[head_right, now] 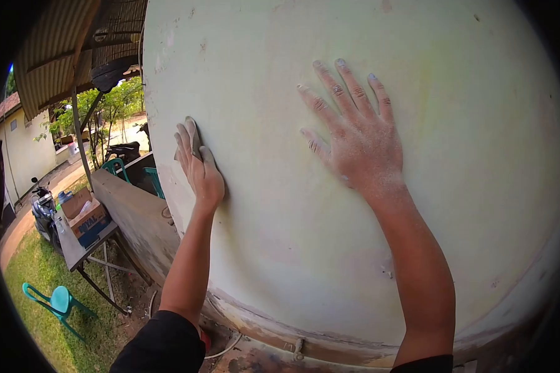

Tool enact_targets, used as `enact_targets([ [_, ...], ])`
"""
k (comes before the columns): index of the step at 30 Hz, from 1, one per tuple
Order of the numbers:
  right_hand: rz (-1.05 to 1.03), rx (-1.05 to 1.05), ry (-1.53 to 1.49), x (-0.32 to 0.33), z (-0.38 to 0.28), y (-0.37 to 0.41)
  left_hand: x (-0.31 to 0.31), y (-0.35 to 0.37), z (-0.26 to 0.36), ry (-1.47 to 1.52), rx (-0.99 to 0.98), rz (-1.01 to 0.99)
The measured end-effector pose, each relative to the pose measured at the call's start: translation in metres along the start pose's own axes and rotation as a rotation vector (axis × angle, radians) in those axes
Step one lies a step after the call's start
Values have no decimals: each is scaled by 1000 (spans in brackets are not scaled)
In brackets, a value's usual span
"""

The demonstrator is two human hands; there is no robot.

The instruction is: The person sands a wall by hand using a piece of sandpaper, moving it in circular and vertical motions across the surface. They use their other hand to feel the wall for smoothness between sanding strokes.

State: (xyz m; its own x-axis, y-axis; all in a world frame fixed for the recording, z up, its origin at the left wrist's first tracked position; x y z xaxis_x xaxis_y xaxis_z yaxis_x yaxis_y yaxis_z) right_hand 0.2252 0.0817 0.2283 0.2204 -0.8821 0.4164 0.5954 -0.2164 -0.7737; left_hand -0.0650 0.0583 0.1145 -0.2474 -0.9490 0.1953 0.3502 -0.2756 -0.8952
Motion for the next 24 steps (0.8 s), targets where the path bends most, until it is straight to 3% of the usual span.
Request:
enact_targets([
  [3, -5, -18, -17, 1, -2, 1, -26, 94, 29, -187, -254, -343],
  [4, -15, -12, -21, 0, -3, 2, -22, 93, 16, -186, -244, -350],
  [6, -8, -17, -10, 0, -1, 1, -4, 61, -16, -202, -492, -372],
  [10, 1, -7, -15, 1, 0, 2, 43, -43, -92, -58, -138, 33],
  [11, 14, -2, -20, 1, 0, 1, 42, -49, -107, -35, -32, 35],
  [13, 27, 1, -38, 1, -2, 3, 30, -35, -79, -18, -41, 44],
  [15, 36, -1, -32, 0, -2, 2, 15, 7, -23, -47, -131, -104],
  [18, 14, -22, -39, 1, -3, 2, -13, 90, 22, -281, -437, -553],
  [21, 12, -23, -37, 0, -3, 2, -3, 66, -4, -207, -559, -582],
  [24, 3, -16, -42, -1, -2, 5, 25, 11, -35, -172, -419, -244],
])
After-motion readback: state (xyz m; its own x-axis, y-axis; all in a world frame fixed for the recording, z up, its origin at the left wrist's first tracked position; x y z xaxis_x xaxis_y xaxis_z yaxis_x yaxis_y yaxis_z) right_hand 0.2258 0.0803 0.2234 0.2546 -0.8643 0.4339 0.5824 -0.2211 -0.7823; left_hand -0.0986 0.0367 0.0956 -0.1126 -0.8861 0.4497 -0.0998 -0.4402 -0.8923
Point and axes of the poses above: each hand's wrist, its own y-axis away from the middle knuckle, its own x-axis out of the back of the hand, z = x × y, the point moved 3 cm from there along -y, towards the middle knuckle, and after that the axes turned 15 degrees about -z, right-handed, at the moved point
